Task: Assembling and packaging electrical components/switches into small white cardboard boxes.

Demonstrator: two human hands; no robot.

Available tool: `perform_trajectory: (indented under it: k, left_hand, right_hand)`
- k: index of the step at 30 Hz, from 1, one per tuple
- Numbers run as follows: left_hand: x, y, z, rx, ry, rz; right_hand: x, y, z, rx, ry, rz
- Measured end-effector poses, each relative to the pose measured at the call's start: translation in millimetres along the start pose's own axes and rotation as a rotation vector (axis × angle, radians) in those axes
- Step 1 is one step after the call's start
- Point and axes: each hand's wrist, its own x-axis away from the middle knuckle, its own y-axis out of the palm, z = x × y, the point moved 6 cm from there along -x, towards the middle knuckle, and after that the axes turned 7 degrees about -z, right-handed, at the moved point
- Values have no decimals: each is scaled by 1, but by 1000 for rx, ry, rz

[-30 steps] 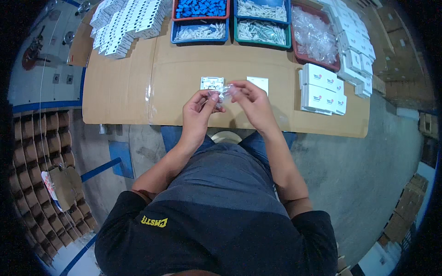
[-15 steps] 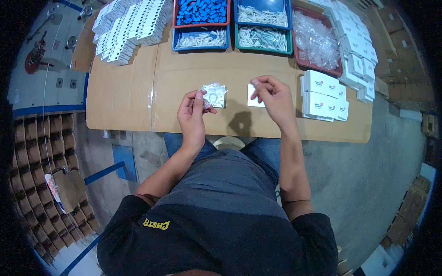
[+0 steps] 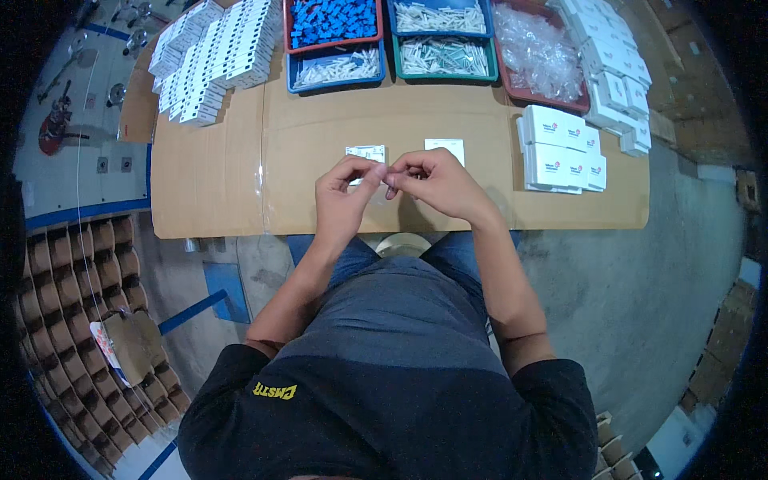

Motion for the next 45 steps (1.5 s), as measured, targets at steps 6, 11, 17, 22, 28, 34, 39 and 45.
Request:
perform_trajectory:
  k: [6,11,17,22,28,34,39,45]
  left_hand:
    - [7,1,-12,305,-164,169]
    - [11,-3,-20,481,-240,304]
    - [3,-1,-13,548,-321,215]
    - [7,6,-21,344,-307,101]
    - [3,-3,-18,349,-196,264]
    - [5,-9,-23,350,-102,429]
    - [3,-26,-36,392,-156,513]
    - [5,-18,-40,470,-187,512]
  right_hand:
    - [0,-3,0,-18,55,39]
    - [1,-14,9,62,-5,143]
    - [0,-16,17,-30,-13,130]
    - [-4,-12,25,-59,-25,146]
    - [-6,2,29,-98,47,60]
    - [-6,15,41,-269,78,36]
    - [-4,17,49,-256,92,118]
    - [-17,39,53,-441,46,277]
